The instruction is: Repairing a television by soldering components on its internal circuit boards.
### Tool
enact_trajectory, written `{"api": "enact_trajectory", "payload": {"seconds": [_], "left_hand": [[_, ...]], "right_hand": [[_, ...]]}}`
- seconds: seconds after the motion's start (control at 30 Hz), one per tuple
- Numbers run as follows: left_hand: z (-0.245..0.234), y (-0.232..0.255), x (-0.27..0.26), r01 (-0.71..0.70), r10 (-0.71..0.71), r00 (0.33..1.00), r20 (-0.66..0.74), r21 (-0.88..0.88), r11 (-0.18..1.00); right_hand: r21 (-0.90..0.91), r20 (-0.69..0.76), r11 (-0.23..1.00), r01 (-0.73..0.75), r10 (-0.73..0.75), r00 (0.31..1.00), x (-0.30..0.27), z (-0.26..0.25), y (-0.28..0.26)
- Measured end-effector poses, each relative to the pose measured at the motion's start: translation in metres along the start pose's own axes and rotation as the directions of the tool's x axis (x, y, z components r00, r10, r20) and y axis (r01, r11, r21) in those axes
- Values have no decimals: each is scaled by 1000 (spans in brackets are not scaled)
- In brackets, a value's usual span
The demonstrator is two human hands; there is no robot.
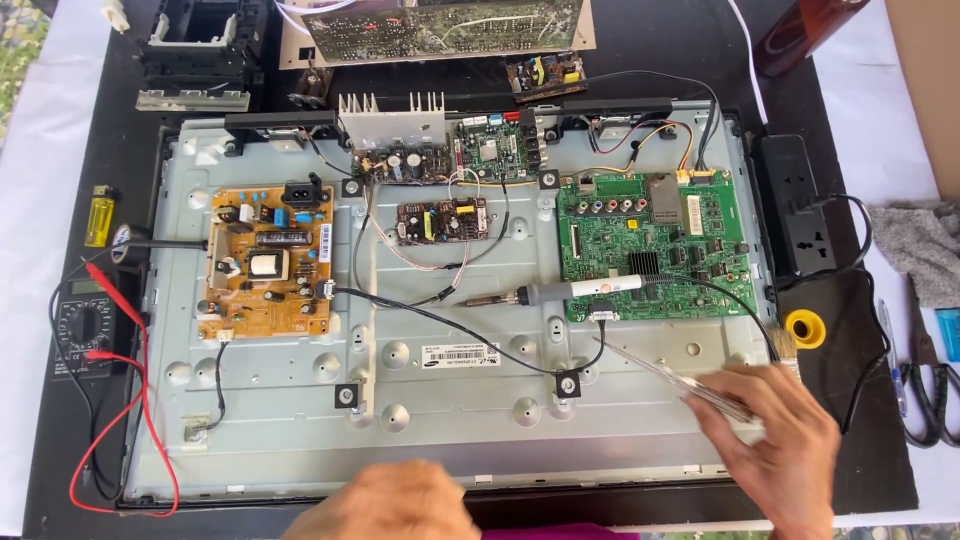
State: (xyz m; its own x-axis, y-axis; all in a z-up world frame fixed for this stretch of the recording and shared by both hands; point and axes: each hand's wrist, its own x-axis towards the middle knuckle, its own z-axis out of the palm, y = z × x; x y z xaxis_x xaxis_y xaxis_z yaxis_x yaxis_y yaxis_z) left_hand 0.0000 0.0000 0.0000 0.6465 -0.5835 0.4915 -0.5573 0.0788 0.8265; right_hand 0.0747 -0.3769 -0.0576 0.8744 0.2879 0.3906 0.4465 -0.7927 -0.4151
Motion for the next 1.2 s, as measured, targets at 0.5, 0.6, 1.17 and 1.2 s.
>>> {"api": "enact_trajectory", "payload": {"seconds": [0.5, 0.6, 1.17, 1.2], "left_hand": [[62, -25, 54, 36, 185, 954, -234, 706, 708], [59, -21, 56, 22, 223, 944, -243, 721, 692], [-19, -55, 19, 315, 230, 877, -423, 866, 389], [-28, -52, 19, 381, 180, 865, -468, 847, 370]], "right_hand": [[420, -209, 855, 304, -235, 949, 18, -3, -109], [519, -266, 811, 270, -147, 953, 25, 11, -129], [742, -39, 652, 158, -193, 980, 70, 52, -49], [654, -56, 730, 199, -216, 975, 83, 49, -52]]}}
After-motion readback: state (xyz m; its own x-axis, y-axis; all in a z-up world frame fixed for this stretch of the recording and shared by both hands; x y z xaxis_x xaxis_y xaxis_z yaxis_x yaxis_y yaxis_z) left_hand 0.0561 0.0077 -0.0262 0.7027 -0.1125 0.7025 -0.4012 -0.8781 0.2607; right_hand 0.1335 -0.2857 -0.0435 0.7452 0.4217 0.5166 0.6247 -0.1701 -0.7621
